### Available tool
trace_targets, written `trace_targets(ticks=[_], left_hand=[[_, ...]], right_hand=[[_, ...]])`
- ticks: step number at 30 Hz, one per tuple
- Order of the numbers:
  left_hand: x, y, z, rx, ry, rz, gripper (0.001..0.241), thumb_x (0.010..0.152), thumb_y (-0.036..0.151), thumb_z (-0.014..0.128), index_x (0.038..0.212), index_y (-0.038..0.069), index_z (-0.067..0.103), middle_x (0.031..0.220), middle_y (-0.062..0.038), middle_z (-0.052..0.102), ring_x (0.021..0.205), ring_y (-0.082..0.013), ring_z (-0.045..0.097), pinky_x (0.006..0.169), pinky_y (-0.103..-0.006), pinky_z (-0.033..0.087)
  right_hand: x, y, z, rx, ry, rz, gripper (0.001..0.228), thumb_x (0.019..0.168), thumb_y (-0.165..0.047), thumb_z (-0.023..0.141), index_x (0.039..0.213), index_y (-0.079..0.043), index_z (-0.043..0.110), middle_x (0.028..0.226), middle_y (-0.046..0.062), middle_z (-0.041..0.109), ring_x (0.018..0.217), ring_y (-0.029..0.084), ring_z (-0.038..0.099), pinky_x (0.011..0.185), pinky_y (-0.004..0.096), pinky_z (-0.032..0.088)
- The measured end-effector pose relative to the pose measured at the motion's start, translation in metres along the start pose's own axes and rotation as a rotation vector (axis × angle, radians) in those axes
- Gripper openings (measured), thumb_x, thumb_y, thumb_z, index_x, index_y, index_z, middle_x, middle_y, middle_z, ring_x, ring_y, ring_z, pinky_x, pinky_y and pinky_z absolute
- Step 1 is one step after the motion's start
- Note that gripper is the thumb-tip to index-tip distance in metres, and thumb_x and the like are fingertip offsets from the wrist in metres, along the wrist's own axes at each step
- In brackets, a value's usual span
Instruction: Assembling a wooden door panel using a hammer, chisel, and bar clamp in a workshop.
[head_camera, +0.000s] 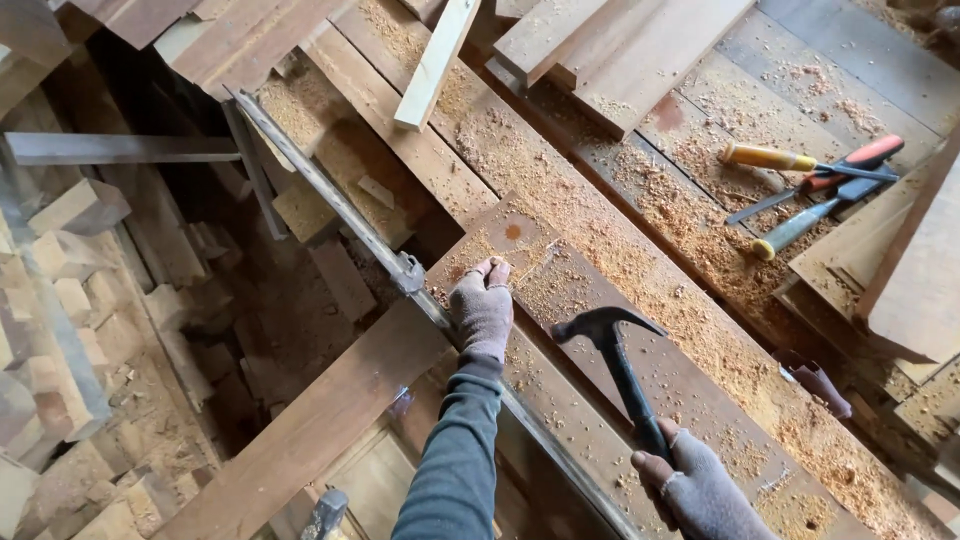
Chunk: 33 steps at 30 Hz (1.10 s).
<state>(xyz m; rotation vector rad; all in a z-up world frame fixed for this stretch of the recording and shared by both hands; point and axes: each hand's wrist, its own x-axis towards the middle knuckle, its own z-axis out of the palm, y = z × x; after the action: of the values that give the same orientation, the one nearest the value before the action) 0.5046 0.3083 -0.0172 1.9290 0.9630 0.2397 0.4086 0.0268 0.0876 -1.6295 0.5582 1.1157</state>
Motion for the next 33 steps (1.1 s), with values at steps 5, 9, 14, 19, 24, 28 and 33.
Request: trace_targets(ticks=[5,9,14,19,24,28,33], left_hand=[[0.005,-0.036,0.032,0.231,0.276,0.441,0.022,0.097,0.025,0.064,0.107,0.01,0.076,0.102,-0.012,0.075,0.088,-0.0315,0.07,0.076,-0.0431,0.056],[-0.001,-0.034,0.033,0.224,0.293,0.546,0.022,0.1,0.02,0.063,0.112,0.004,0.073,0.109,-0.016,0.073,0.095,-0.0318,0.071,0.083,-0.0401,0.058],[-0.004,-0.028,0.028,0.282,0.382,0.656,0.016,0.097,0.016,0.07,0.105,0.004,0.076,0.102,-0.015,0.075,0.087,-0.0293,0.073,0.075,-0.0388,0.059],[-0.002,-0.036,0.031,0.27,0.38,0.674,0.014,0.098,0.014,0.068,0.105,0.005,0.075,0.1,-0.013,0.073,0.086,-0.0289,0.07,0.074,-0.04,0.058],[-0.002,-0.027,0.031,0.351,0.4,0.669,0.006,0.096,0.013,0.073,0.098,0.007,0.072,0.096,-0.015,0.077,0.079,-0.0269,0.075,0.066,-0.0386,0.06],[-0.037,-0.004,-0.015,0.219,0.252,0.551,0.034,0.096,0.01,0.068,0.127,-0.004,0.066,0.124,-0.024,0.07,0.109,-0.0337,0.07,0.099,-0.0388,0.057],[-0.068,-0.061,-0.105,0.333,0.304,0.361,0.04,0.099,0.01,0.06,0.137,-0.002,0.06,0.138,-0.023,0.063,0.091,-0.026,0.072,0.076,-0.0309,0.064]], right_hand=[[0.016,-0.013,-0.003,-0.74,0.192,-0.316,0.066,0.092,-0.029,0.067,0.153,-0.035,0.042,0.079,0.003,0.076,0.063,0.019,0.069,0.068,0.035,0.061],[0.019,-0.051,0.012,-0.95,0.244,-0.45,0.08,0.097,-0.031,0.057,0.165,-0.046,0.016,0.095,0.016,0.078,0.079,0.037,0.077,0.077,0.045,0.06],[0.018,-0.071,0.028,-1.103,0.354,-0.895,0.085,0.092,-0.025,0.064,0.165,-0.036,0.022,0.081,0.002,0.06,0.056,0.03,0.062,0.052,0.047,0.055],[0.022,-0.088,0.042,-1.252,0.409,-0.948,0.074,0.099,-0.02,0.053,0.165,-0.032,0.021,0.069,0.008,0.055,0.043,0.029,0.055,0.039,0.047,0.045],[0.045,-0.097,0.033,-1.317,0.284,-0.719,0.093,0.081,-0.005,0.053,0.165,-0.032,0.025,0.08,0.018,0.072,0.069,0.041,0.07,0.06,0.056,0.053],[0.014,-0.1,0.029,-1.107,0.271,-0.745,0.03,0.097,-0.016,0.055,0.124,-0.023,0.044,0.073,0.005,0.066,0.054,0.019,0.063,0.055,0.034,0.061],[-0.022,-0.096,0.031,-0.836,0.587,-0.98,0.069,0.094,-0.015,0.059,0.16,-0.02,0.042,0.138,0.0,0.069,0.097,0.027,0.072,0.086,0.035,0.053]])
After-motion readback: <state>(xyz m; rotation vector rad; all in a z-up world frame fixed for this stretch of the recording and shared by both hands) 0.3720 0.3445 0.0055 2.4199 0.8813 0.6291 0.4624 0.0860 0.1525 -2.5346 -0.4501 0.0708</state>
